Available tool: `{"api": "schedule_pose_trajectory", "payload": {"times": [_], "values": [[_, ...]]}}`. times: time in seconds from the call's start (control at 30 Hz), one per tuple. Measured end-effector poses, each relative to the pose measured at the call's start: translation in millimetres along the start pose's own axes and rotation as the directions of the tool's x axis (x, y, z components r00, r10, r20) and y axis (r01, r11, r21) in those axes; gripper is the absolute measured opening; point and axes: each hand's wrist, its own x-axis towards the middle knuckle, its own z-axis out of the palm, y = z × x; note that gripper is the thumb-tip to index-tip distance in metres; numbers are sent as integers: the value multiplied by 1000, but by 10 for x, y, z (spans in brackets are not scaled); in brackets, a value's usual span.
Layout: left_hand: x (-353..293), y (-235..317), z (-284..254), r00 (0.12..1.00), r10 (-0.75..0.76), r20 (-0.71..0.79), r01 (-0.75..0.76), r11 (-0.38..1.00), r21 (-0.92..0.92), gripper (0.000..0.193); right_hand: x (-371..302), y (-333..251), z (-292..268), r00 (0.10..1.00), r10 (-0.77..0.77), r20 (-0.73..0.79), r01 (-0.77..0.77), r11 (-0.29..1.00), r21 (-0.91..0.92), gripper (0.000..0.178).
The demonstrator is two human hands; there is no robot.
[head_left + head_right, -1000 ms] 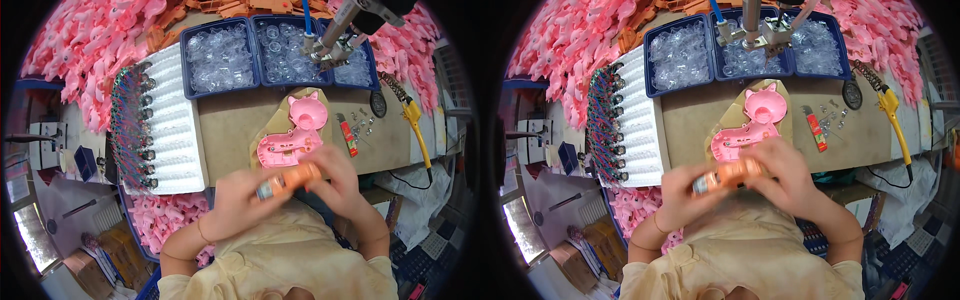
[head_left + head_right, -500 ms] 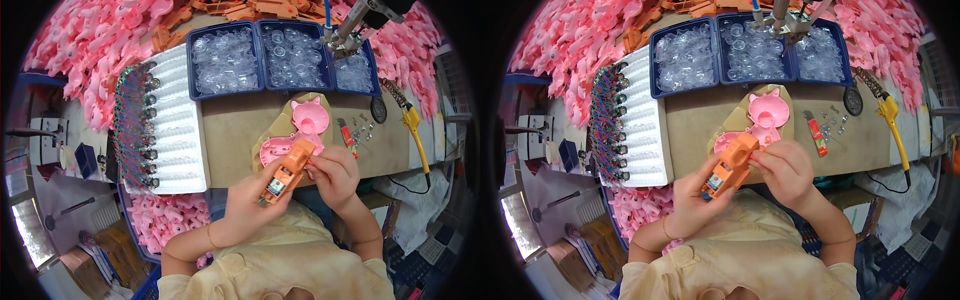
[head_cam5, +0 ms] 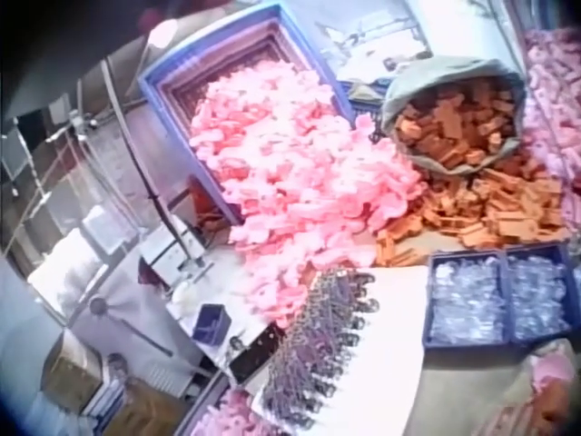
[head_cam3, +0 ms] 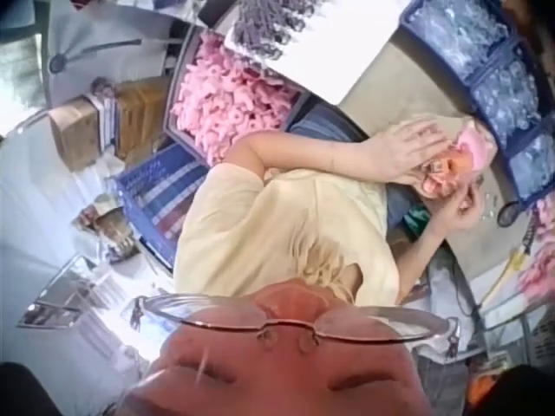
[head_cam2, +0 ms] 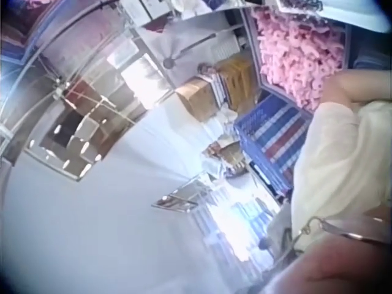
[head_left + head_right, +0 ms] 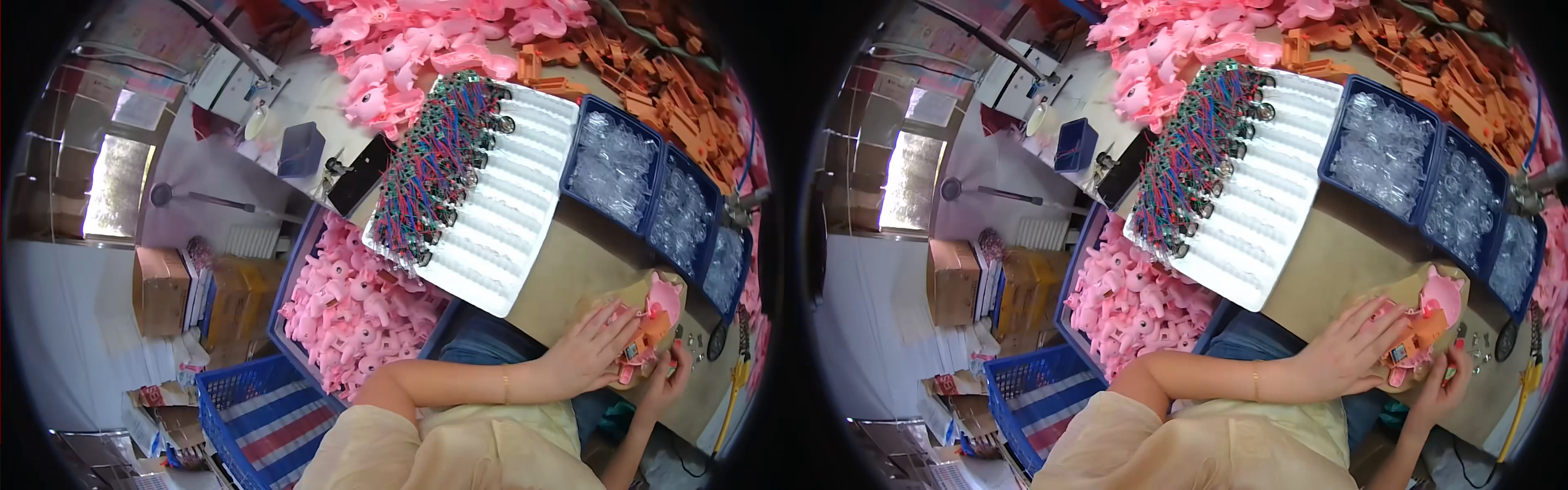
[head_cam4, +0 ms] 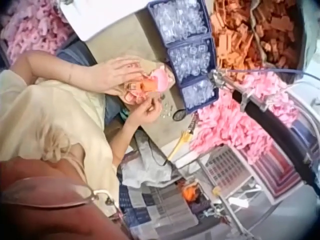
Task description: Assembling and soldering electronic components into plastic pony toys at a factory workbench.
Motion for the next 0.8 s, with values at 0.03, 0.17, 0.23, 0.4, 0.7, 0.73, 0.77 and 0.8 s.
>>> {"api": "schedule_pose_trajectory", "payload": {"times": [0.03,0.17,0.23,0.4,0.7,0.73,0.77,0.8], "values": [[9,-39,-148,999,25,35,-24,999,-36,61,-38,28,-78,1000,-6,2,6,1000,5,14],[-186,-703,-1035,999,-43,12,41,989,144,16,-115,1,-209,972,187,143,-213,957,198,10],[-69,-1004,-1613,898,-394,-195,435,861,264,10,-124,-109,-206,983,87,164,-119,974,191,12],[99,-1606,-2126,892,-248,-379,449,584,676,18,-59,-310,-36,978,-35,204,-1,985,173,14],[200,-1385,-2081,985,26,-169,96,735,671,15,-47,-482,-133,972,-116,206,81,981,174,15],[192,-1362,-2035,986,29,-167,90,745,661,15,-52,-512,-125,973,-110,202,78,984,161,15],[164,-1335,-2000,990,8,-142,76,815,574,15,-31,-561,-78,964,-167,205,130,975,183,14],[147,-1313,-1980,993,-9,-116,64,875,480,15,-10,-617,-37,952,-224,207,181,962,205,12]]}}
